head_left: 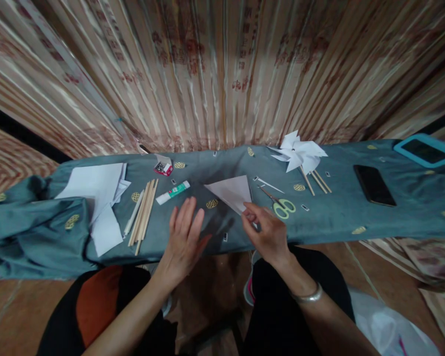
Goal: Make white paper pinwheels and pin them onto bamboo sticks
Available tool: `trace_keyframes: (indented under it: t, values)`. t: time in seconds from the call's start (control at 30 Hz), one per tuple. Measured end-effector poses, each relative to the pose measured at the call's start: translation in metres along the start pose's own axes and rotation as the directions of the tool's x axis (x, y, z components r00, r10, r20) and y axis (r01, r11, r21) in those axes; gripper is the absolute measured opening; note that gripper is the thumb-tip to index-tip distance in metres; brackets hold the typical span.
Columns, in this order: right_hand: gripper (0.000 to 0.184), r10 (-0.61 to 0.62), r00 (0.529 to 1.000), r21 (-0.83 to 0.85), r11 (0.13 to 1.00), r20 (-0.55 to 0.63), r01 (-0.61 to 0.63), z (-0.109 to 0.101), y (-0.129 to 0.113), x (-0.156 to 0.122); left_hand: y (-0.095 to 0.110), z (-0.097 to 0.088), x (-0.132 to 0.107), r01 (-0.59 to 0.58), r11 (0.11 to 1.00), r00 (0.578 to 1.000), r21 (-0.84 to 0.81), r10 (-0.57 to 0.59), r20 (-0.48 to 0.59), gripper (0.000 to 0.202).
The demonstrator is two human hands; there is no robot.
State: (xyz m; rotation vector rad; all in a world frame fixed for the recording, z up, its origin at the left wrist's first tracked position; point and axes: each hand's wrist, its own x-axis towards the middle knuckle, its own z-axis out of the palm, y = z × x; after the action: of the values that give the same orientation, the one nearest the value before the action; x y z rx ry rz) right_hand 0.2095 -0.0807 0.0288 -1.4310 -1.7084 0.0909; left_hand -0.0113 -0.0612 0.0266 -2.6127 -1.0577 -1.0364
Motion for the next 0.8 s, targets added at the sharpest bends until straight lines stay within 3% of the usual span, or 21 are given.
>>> trace_keyframes:
  t: [0.1, 0.27, 0.53, 0.8]
  values:
    - [0.028, -0.155, 0.986, -0.064, 0.985, 0.065, 0.159, 0.001, -0.012, -0.008, 0.009, 0.001, -0.001, -0.057, 0.998, 0.998, 0.030, 0.057, 0.016, 0.092]
    - [0.028, -0.221, 0.960, -0.025, 0.973, 0.174, 0.228, 0.015, -0.023, -0.025, 0.010, 0.004, -0.006, -0.058, 0.997, 0.986, 0.052, 0.049, 0.157, 0.059]
    - [0.034, -0.167, 0.925, 0.021, 0.985, 0.342, 0.170, 0.025, -0.025, -0.038, -0.005, 0.005, -0.006, -0.007, 0.999, 0.970, 0.034, -0.001, 0.242, 0.032]
    - [0.032, -0.115, 0.953, 0.010, 0.993, 0.281, 0.117, 0.017, -0.007, -0.023, -0.018, 0.003, -0.009, 0.103, 0.993, 0.960, -0.064, -0.082, 0.269, 0.023]
